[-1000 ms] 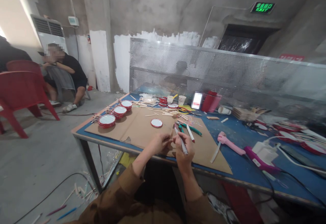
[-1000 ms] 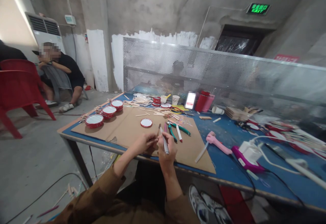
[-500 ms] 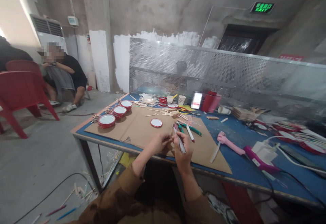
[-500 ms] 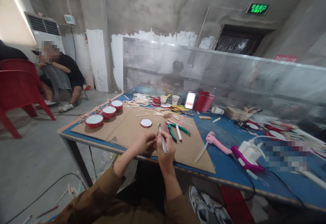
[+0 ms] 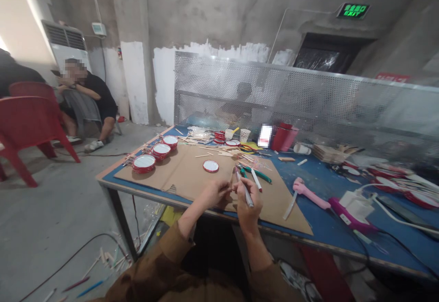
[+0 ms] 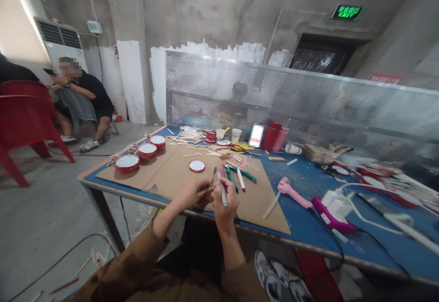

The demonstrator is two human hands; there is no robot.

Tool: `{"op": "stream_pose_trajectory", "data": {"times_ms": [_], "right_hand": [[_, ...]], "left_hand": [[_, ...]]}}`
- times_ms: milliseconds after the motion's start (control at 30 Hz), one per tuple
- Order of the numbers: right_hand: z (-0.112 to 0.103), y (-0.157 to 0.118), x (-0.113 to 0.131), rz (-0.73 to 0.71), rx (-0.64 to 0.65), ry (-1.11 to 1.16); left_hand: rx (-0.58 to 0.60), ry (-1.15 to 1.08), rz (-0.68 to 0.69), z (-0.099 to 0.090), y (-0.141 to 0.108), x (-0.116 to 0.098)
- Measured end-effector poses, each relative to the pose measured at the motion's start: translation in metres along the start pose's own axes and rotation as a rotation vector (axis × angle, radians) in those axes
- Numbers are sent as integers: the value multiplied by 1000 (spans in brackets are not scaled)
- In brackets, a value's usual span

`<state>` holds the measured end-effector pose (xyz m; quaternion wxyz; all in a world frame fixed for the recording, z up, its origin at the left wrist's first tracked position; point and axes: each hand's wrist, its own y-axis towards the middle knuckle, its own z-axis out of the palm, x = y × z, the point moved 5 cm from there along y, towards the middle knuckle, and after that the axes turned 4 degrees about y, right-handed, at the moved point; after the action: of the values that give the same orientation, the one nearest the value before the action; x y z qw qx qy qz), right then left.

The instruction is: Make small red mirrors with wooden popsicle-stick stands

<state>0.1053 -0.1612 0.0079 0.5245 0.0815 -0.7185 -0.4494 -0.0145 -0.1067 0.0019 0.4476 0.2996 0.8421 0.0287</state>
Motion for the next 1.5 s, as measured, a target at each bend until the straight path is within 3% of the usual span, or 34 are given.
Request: {"op": "stream_pose_trajectory", "data": {"times_ms": [167,367,533,733,867,1500], "right_hand": [[2,0,2,-67,44,-72],[0,0,-2,10,-5,-10],[2,0,1,-33,38,-43],[-3,1,-2,78,-81,24],[-2,0,-5,105,-81,75],[0,-1,9,-73,69,-47]], "left_hand": [[-5,-2,-4,0,0,1],[-14,-19,3,0,0,0],[1,-16,-2,1,0,0],[-15,57,-25,0,0,0],[-22,31,-33,1,0,2],[-19,48,14,2,1,3]]}}
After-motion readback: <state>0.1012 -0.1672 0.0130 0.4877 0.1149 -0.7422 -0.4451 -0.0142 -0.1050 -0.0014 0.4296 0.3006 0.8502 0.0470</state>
